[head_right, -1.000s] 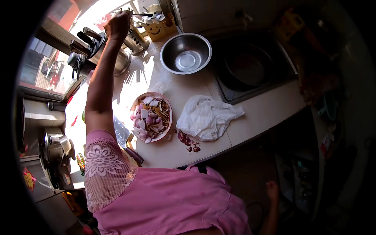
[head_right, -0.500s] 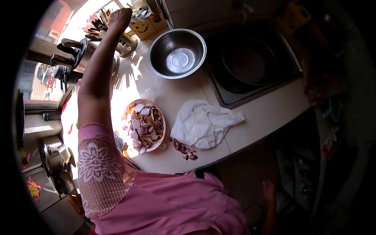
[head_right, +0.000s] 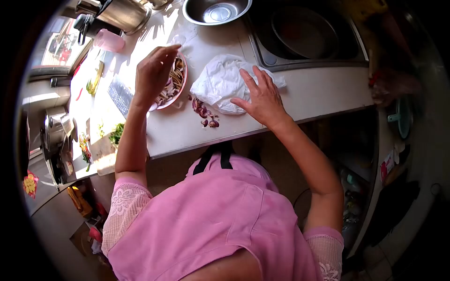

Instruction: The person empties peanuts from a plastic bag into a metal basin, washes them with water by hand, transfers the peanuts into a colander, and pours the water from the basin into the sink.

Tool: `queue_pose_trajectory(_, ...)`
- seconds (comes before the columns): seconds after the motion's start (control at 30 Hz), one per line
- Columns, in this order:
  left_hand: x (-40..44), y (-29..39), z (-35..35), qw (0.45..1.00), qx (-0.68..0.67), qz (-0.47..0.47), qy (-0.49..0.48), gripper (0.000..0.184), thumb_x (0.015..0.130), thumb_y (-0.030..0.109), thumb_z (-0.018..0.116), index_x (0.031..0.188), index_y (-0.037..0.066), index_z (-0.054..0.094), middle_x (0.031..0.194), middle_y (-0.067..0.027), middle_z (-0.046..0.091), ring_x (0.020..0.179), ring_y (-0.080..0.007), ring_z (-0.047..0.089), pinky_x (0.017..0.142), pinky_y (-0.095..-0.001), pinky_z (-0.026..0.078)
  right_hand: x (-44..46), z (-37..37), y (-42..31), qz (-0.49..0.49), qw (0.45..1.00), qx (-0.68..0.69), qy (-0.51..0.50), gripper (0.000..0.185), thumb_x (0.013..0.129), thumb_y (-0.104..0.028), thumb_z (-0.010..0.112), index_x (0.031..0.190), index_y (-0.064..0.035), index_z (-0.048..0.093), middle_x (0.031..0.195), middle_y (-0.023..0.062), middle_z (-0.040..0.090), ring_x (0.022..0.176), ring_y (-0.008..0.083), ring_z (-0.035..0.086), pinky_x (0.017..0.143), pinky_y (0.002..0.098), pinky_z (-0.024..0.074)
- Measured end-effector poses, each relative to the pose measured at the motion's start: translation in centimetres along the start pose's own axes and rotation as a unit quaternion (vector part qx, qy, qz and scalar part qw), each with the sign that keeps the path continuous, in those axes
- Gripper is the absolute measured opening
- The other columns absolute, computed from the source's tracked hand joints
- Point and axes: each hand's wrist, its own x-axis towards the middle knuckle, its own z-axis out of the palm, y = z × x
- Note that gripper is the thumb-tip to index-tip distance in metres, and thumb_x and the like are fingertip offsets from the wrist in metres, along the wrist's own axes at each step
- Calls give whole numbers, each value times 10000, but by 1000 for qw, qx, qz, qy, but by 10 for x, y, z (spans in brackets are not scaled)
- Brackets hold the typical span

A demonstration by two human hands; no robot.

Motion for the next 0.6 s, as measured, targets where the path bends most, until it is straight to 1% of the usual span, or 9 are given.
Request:
queue_pose_trajectory(0.07, -77, 46, 8, 980, -89, -162, -80, 179, 818, 30, 541, 983, 50, 605, 775, -73, 602, 619, -122, 558, 560, -231, 445, 22, 35, -2, 100, 992, 36, -61, 772, 722, -530, 569, 1326, -156, 268, 1355, 207, 200, 1242, 384, 206, 963, 543, 235)
queue_pose_trajectory(0.13, -155, 72, 39, 918, -247, -300, -75, 166, 846, 73, 516, 980, 26, 604, 763, -46, 597, 613, -88, 527, 549, -210, 438, 30, 56, -17, 123, 987, 13, -103, 772, 724, -548, 549, 1332, -173, 256, 1364, 201, 181, 1252, 376, 185, 957, 575, 200)
queue_pose_trajectory(0.23, -233, 105, 71, 743, -409, -519, -105, 198, 876, 136, 481, 1002, 28, 589, 781, -53, 600, 605, -87, 527, 536, -194, 445, 25, 92, -26, 132, 978, -93, -132, 712, 757, -535, 504, 1338, -215, 243, 1382, 167, 175, 1276, 350, 147, 953, 618, 124)
queue_pose_trajectory(0.3, -255, 115, 82, 621, -494, -604, -79, 219, 885, 161, 467, 1025, 22, 563, 818, -69, 600, 594, -95, 533, 521, -197, 457, 32, 114, -15, 32, 990, -124, -55, 637, 774, -442, 528, 1322, -232, 279, 1321, 119, 321, 1219, 328, 269, 907, 613, 223)
queue_pose_trajectory(0.33, -265, 113, 88, 567, -545, -614, -62, 257, 896, 181, 439, 1064, 4, 521, 859, -100, 600, 625, -131, 575, 535, -226, 495, 41, 106, -22, 1, 994, -99, -48, 517, 776, -307, 531, 1266, -222, 385, 1227, 83, 436, 1121, 303, 369, 911, 512, 298)
queue_pose_trajectory(0.37, -273, 109, 94, 564, -548, -615, -60, 257, 896, 181, 439, 1064, 4, 521, 859, -100, 600, 625, -131, 575, 535, -226, 495, 51, 109, -20, -1, 994, -101, -52, 517, 776, -307, 531, 1266, -222, 385, 1227, 83, 436, 1121, 303, 369, 911, 512, 298)
queue_pose_trajectory(0.43, -278, 98, 104, 380, -679, -627, 38, 297, 913, 206, 384, 1092, -7, 490, 896, -134, 597, 705, -192, 607, 613, -281, 529, 71, 114, -15, -1, 998, -4, -67, 399, 764, -186, 515, 1163, -201, 514, 1126, 56, 516, 1038, 287, 426, 911, 376, 349)
queue_pose_trajectory(0.5, -291, 78, 121, 229, -758, -606, 78, 403, 927, 269, 312, 1181, -33, 392, 1084, -212, 500, 963, -320, 531, 829, -399, 477, 77, 119, -16, -34, 996, 15, -81, 365, 755, -139, 504, 1113, -189, 553, 1101, 46, 531, 1012, 282, 437, 905, 339, 357)
queue_pose_trajectory(0.6, -282, 59, 125, 164, -767, -612, 102, 465, 926, 286, 283, 1239, -58, 290, 1255, -253, 342, 1095, -410, 418, 917, -467, 399, 72, 128, -25, -103, 988, 22, -114, 338, 738, -105, 495, 1044, -199, 603, 1091, -4, 540, 996, 254, 452, 901, 323, 370)
